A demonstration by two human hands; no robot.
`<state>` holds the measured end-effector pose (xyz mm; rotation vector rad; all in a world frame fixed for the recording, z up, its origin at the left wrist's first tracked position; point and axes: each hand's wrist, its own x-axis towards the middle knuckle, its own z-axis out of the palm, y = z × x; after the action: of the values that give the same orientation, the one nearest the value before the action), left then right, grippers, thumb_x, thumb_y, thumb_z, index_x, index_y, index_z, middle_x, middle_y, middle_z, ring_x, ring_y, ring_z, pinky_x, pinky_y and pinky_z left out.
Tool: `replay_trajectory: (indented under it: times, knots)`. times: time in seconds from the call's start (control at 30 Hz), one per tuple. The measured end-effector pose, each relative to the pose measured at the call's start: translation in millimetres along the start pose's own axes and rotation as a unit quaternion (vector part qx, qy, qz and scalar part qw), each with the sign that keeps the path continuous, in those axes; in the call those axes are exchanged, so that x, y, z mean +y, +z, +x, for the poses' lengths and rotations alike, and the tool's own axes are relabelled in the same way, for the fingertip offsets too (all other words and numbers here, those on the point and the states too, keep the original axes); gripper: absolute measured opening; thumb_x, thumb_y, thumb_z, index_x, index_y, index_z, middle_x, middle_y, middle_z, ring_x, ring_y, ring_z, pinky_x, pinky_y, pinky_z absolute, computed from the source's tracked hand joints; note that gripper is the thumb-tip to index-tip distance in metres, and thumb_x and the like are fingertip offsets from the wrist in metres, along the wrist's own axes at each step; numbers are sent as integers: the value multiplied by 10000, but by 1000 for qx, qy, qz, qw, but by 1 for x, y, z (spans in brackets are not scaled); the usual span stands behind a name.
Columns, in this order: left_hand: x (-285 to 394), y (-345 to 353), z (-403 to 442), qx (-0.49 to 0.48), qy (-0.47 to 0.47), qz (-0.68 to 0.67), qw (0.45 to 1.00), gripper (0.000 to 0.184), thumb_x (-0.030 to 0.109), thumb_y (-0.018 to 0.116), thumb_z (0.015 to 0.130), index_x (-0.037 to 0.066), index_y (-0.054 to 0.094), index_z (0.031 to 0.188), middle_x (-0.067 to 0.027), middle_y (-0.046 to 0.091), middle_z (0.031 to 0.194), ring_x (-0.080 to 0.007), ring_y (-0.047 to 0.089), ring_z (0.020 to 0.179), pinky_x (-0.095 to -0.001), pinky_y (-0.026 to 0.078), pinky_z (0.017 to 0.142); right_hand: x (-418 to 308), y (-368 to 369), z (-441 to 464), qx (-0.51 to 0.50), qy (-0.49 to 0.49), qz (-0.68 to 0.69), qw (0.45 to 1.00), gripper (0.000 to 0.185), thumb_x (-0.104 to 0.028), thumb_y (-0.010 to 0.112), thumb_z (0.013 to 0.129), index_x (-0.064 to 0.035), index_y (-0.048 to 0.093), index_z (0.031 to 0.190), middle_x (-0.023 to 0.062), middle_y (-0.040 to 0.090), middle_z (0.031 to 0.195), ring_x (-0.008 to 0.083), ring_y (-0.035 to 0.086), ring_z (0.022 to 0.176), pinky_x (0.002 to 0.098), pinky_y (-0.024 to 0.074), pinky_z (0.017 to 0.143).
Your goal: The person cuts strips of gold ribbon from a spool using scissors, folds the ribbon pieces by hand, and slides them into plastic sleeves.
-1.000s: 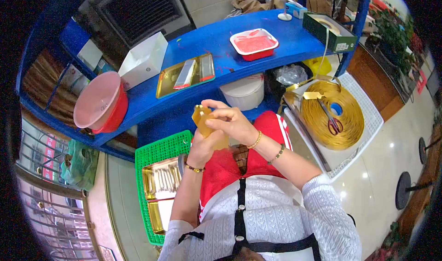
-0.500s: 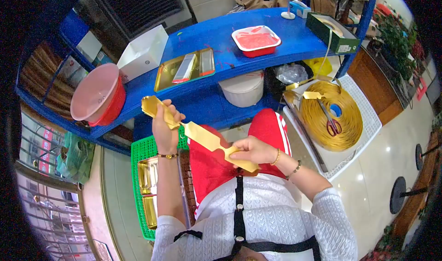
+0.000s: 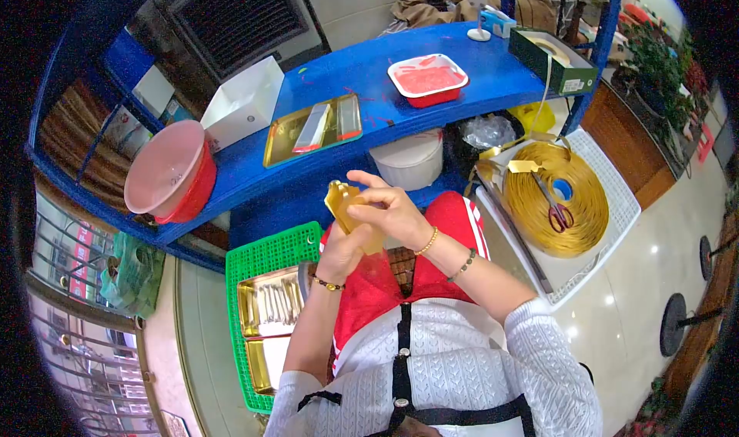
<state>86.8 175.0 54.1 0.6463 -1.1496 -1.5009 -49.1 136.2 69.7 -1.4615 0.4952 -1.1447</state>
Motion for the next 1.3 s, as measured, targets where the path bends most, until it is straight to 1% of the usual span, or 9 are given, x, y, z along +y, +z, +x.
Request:
replay_trajectory:
  times: [0.13, 0.23, 0.33, 0.43, 0.57, 0.67, 0.87, 1.13, 1.3]
  knots:
    - [-2, -12, 2, -10, -44, -26, 999, 304, 191, 487, 914, 25, 469, 1169, -46, 572, 983, -134, 581, 855, -278, 493, 724, -1, -2, -7, 16, 101, 80, 992, 392, -80, 627, 809, -15, 510, 1177, 86, 427, 1303, 139, 451, 1134, 284, 399, 911]
    - [9, -17, 6, 59, -34, -71, 995, 261, 195, 446, 936, 11, 511, 1110, -77, 589, 930, -155, 590, 827, -284, 500, 704, 31, 1, -32, -71, 25, 52, 996, 568, -78, 619, 825, -39, 312, 1301, 88, 459, 1238, 114, 490, 1070, 291, 454, 859]
    - [18, -21, 8, 117, 6, -101, 988, 279, 232, 431, 942, 10, 493, 1098, -100, 595, 923, -204, 605, 808, -365, 509, 734, 3, -3, -64, -89, 294, -84, 948, 465, -50, 598, 836, -13, 384, 1248, 54, 579, 1038, 98, 576, 900, 247, 484, 764]
    - [3, -38, 7, 115, -12, -132, 985, 266, 231, 419, 946, 9, 495, 1072, -81, 586, 824, -184, 586, 699, -367, 495, 698, -13, -8, -68, -68, 178, 87, 978, 391, -8, 569, 841, -5, 436, 1209, 52, 613, 931, 97, 598, 819, 228, 493, 718]
    - [-7, -27, 6, 101, -69, -129, 984, 310, 283, 420, 949, 16, 488, 1089, -50, 572, 788, -154, 565, 677, -303, 484, 660, -30, -18, -51, -87, 142, 178, 970, 544, -454, 425, 913, 22, 469, 1172, 155, 610, 1024, 188, 643, 776, 278, 518, 646]
    - [-13, -15, 5, 103, -109, -158, 976, 398, 366, 393, 950, 27, 489, 1135, -66, 591, 905, -169, 586, 797, -300, 477, 706, -19, -23, -32, -128, 149, 281, 939, 679, -579, 288, 901, 15, 456, 1185, 173, 586, 1109, 186, 648, 758, 243, 508, 622]
    - [-50, -39, -1, -105, -97, -138, 980, 443, 372, 387, 947, 17, 454, 1205, -110, 587, 1056, -214, 587, 937, -340, 466, 835, 3, -33, -15, -153, 238, 178, 942, 707, -572, 207, 918, 7, 302, 1311, 144, 594, 1111, 153, 627, 574, 182, 423, 469]
    - [-33, -22, -20, 30, -97, -126, 987, 207, 149, 542, 887, 27, 513, 1051, -14, 541, 794, -120, 544, 689, -300, 489, 689, 23, -38, -34, 58, 106, 16, 993, 553, -292, 517, 915, -9, 286, 1330, 108, 569, 1108, 105, 576, 823, 224, 465, 653]
    - [-43, -12, -25, 11, -108, -125, 986, 210, 147, 536, 886, 18, 519, 1051, -23, 540, 812, -132, 542, 722, -347, 492, 742, 41, -23, -41, -17, 176, 86, 981, 591, -139, 603, 859, -4, 265, 1325, 134, 567, 1061, 130, 584, 866, 266, 507, 697]
